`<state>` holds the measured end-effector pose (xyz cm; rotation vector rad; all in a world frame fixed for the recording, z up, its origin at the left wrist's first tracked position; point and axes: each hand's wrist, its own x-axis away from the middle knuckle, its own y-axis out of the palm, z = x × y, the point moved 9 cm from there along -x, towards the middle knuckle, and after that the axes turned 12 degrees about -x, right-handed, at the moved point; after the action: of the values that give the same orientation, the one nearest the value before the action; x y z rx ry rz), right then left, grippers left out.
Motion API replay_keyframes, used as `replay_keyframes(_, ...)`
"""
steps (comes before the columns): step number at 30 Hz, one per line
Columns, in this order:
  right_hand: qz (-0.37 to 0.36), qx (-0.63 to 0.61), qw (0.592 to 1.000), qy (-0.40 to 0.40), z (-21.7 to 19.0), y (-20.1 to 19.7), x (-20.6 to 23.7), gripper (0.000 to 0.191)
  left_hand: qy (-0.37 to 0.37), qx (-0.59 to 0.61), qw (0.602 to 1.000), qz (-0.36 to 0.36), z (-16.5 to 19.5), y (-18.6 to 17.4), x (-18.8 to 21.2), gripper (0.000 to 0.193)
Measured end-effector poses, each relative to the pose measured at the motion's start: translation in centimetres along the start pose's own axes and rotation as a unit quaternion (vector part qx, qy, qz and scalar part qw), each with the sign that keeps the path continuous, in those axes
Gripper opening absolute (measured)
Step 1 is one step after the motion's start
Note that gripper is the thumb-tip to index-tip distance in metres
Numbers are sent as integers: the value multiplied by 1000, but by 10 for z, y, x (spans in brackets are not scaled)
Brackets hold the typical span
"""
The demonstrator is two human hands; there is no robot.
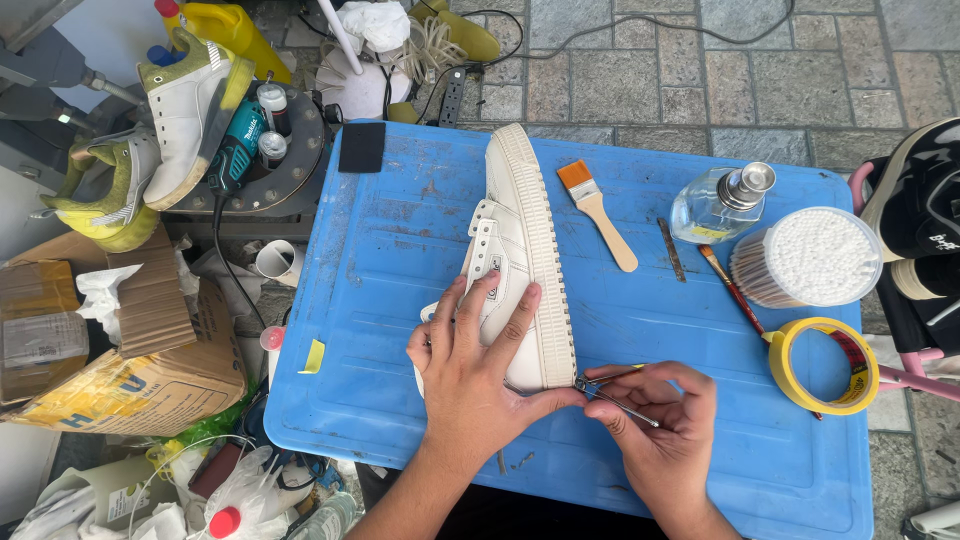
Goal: The person uses a metal tool to scrape and clean the midsole of a white sneaker on a blue work surface. They repeatedly scrape along the sole edge, occasionally pause to inspect the area, and continue the cleaning process throughout the clip.
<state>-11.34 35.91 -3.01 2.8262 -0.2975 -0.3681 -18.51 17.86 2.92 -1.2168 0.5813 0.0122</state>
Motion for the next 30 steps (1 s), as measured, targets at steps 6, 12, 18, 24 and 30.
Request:
replay_keyframes(6,15,22,987,158,23,-13,3,19,2,-8,1000,7,0,-2,0,109)
replay_keyframes(12,-13,58,995,79,14,-8,2,16,8,-14,1000,16,3,-4,0,109)
replay_keyframes(18,45,100,993,50,23,-15,13,16,12,-21,1000,18,5,-4,1,107)
replay_keyframes(24,43,59,997,28,24,-12,13,16,11,-31,999,25,6,-3,1,105)
replay_keyframes(30,6,166,986,-9,13,-5,9,14,14,-24,999,23,6,-1,3,106)
